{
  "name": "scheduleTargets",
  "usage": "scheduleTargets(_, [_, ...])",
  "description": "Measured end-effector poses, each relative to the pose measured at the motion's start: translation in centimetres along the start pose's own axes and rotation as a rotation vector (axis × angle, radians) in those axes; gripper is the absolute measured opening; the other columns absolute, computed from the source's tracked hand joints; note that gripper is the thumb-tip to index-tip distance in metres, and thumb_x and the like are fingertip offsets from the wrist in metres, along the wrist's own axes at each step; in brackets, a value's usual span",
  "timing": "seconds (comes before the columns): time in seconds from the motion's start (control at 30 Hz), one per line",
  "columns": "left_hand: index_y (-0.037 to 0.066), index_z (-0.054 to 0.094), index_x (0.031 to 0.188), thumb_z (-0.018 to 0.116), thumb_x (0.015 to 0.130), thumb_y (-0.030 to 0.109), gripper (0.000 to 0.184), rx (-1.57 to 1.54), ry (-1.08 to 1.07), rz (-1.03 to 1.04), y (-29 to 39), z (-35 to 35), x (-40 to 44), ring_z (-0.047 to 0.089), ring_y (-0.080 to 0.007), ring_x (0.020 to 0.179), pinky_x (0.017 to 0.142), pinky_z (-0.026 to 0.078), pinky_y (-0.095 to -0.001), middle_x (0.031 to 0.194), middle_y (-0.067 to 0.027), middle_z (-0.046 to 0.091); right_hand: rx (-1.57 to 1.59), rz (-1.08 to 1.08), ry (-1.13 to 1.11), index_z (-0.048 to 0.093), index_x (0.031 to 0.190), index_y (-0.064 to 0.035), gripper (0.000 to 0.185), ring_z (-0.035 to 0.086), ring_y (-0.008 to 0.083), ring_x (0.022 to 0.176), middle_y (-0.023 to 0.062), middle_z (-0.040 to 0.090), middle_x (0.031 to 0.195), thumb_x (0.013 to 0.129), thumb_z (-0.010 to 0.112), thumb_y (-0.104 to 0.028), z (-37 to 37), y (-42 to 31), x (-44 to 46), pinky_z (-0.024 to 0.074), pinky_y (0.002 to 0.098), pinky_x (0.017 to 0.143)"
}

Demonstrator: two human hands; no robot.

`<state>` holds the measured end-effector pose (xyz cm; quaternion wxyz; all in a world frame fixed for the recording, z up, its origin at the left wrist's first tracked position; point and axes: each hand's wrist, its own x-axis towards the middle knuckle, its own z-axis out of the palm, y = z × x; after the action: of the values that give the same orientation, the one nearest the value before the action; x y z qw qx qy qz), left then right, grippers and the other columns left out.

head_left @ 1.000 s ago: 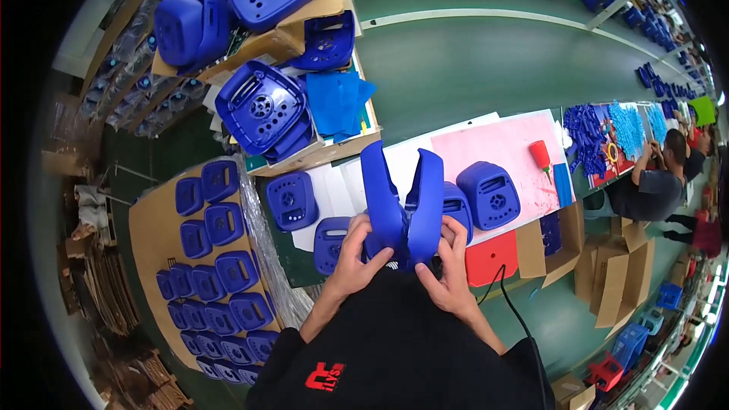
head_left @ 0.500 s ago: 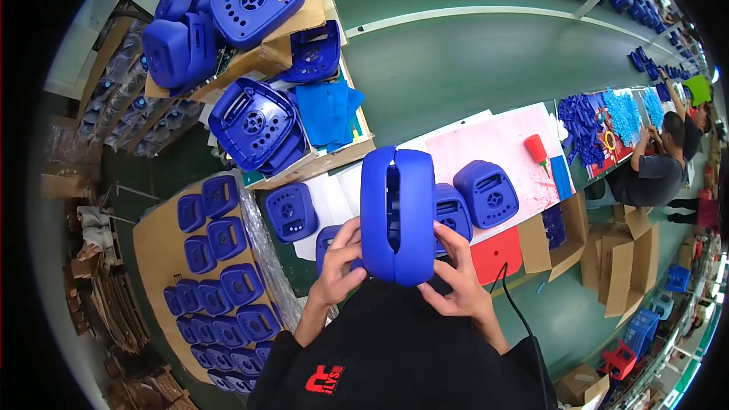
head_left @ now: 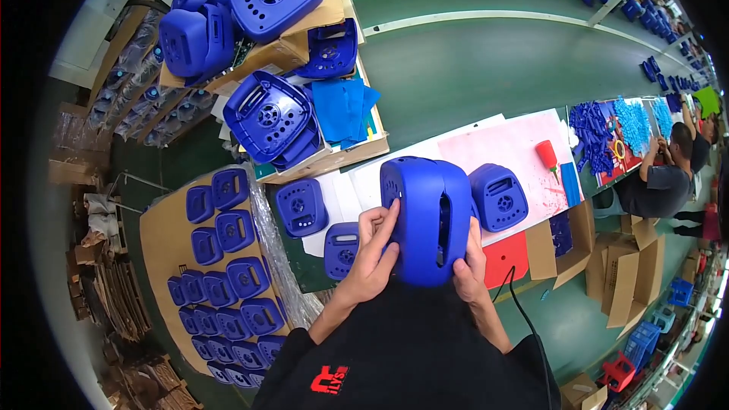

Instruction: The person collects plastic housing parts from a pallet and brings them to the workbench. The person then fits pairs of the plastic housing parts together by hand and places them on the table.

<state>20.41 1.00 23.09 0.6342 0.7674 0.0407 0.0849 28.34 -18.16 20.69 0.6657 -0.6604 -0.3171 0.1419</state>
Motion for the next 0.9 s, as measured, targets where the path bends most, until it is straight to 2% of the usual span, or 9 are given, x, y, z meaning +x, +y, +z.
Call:
scheduleTargets(0.07, [-0.001,0.036,0.142,0.044,0.084,-0.005,0.059,0.046,0.039,0.033,-0.8,-0.1,0.1,0.036,-0.0274,0.121,0.106,0.027,-0.0361,0.122,-0.0154,0.038,0.264,0.073,0.105,0.039,0.137,0.0078,0.073,0.034,0.0302,0.130,0.0187,0.035,0.133,0.093,0.048,-0.049,0.6,0.2,-0.6,0.0285,0.0372,0.107])
scheduleTargets(0.13, [-0.001,0.038,0.141,0.041,0.086,-0.007,0.055,0.203,-0.009,0.078,-0.7,-0.8,0.4,0.028,-0.0313,0.132,0.108,0.027,-0.0383,0.143,-0.0189,0.034,0.148,0.001,0.055,0.039,0.138,0.0058,0.070,0.029,0.0310,0.135,0.0195,0.032,0.138,0.094,0.047,-0.048,0.0,0.8,-0.6,0.0270,0.0391,0.108])
scheduleTargets(0.2, [0.000,0.033,0.143,0.038,0.089,-0.005,0.055,0.083,-0.102,-0.006,-1.7,-1.4,0.3,0.020,-0.0329,0.140,0.112,0.021,-0.0381,0.151,-0.0178,0.025,0.188,0.055,0.049,0.038,0.139,0.0050,0.069,0.027,0.0305,0.137,0.0197,0.031,0.140,0.094,0.048,-0.046,-0.1,0.3,-0.6,0.0261,0.0410,0.109])
scheduleTargets(0.37, [0.001,0.019,0.148,0.035,0.091,-0.001,0.059,-0.047,-0.230,-0.078,-2.0,-1.3,0.5,0.014,-0.0306,0.144,0.116,0.012,-0.0369,0.155,-0.0189,0.014,0.298,0.115,0.002,0.031,0.142,0.0026,0.071,0.028,0.0275,0.137,0.0184,0.028,0.143,0.092,0.054,-0.043,-0.2,0.4,-0.5,0.0277,0.0426,0.108])
scheduleTargets(0.53, [0.000,0.019,0.148,0.040,0.088,0.000,0.063,-0.029,-0.246,0.007,-1.6,-0.8,0.1,0.014,-0.0314,0.144,0.116,0.013,-0.0395,0.155,-0.0183,0.014,0.601,0.267,0.096,0.020,0.144,0.0022,0.094,0.030,0.0240,0.134,0.0135,0.028,0.143,0.082,0.062,-0.054,-0.6,-0.3,-0.4,0.0259,0.0373,0.109])
scheduleTargets(0.63, [-0.001,0.023,0.146,0.046,0.084,0.001,0.066,-0.436,-0.101,-0.074,-1.3,-0.1,-0.2,0.015,-0.0316,0.143,0.116,0.014,-0.0408,0.153,-0.0187,0.018,0.568,0.265,0.127,0.018,0.145,0.0035,0.099,0.029,0.0235,0.135,0.0153,0.028,0.142,0.081,0.059,-0.060,-0.2,-0.1,-0.4,0.0216,0.0370,0.110])
scheduleTargets(0.73, [-0.002,0.026,0.145,0.046,0.085,0.003,0.064,-0.302,-0.120,0.025,-0.9,-0.1,0.5,0.018,-0.0319,0.143,0.116,0.015,-0.0413,0.153,-0.0199,0.019,0.487,0.195,0.215,0.022,0.144,0.0043,0.094,0.031,0.0256,0.131,0.0163,0.031,0.137,0.084,0.053,-0.061,1.0,-1.2,0.2,0.0208,0.0369,0.110])
scheduleTargets(0.8, [-0.003,0.028,0.144,0.046,0.086,0.005,0.061,-0.175,-0.139,0.076,-0.7,-0.2,0.6,0.019,-0.0323,0.142,0.115,0.015,-0.0411,0.153,-0.0205,0.020,0.061,0.127,0.177,0.023,0.143,0.0056,0.090,0.030,0.0260,0.127,0.0169,0.032,0.133,0.086,0.050,-0.058,0.3,-0.7,-0.2,0.0206,0.0372,0.109])
scheduleTargets(0.9, [-0.004,0.033,0.142,0.045,0.088,0.007,0.057,-0.048,-0.143,0.142,-0.6,-0.2,0.5,0.020,-0.0331,0.142,0.114,0.016,-0.0409,0.152,-0.0213,0.021,0.106,0.108,0.192,0.028,0.141,0.0074,0.084,0.029,0.0252,0.126,0.0167,0.031,0.132,0.088,0.049,-0.055,0.7,-0.9,-0.1,0.0205,0.0376,0.108])
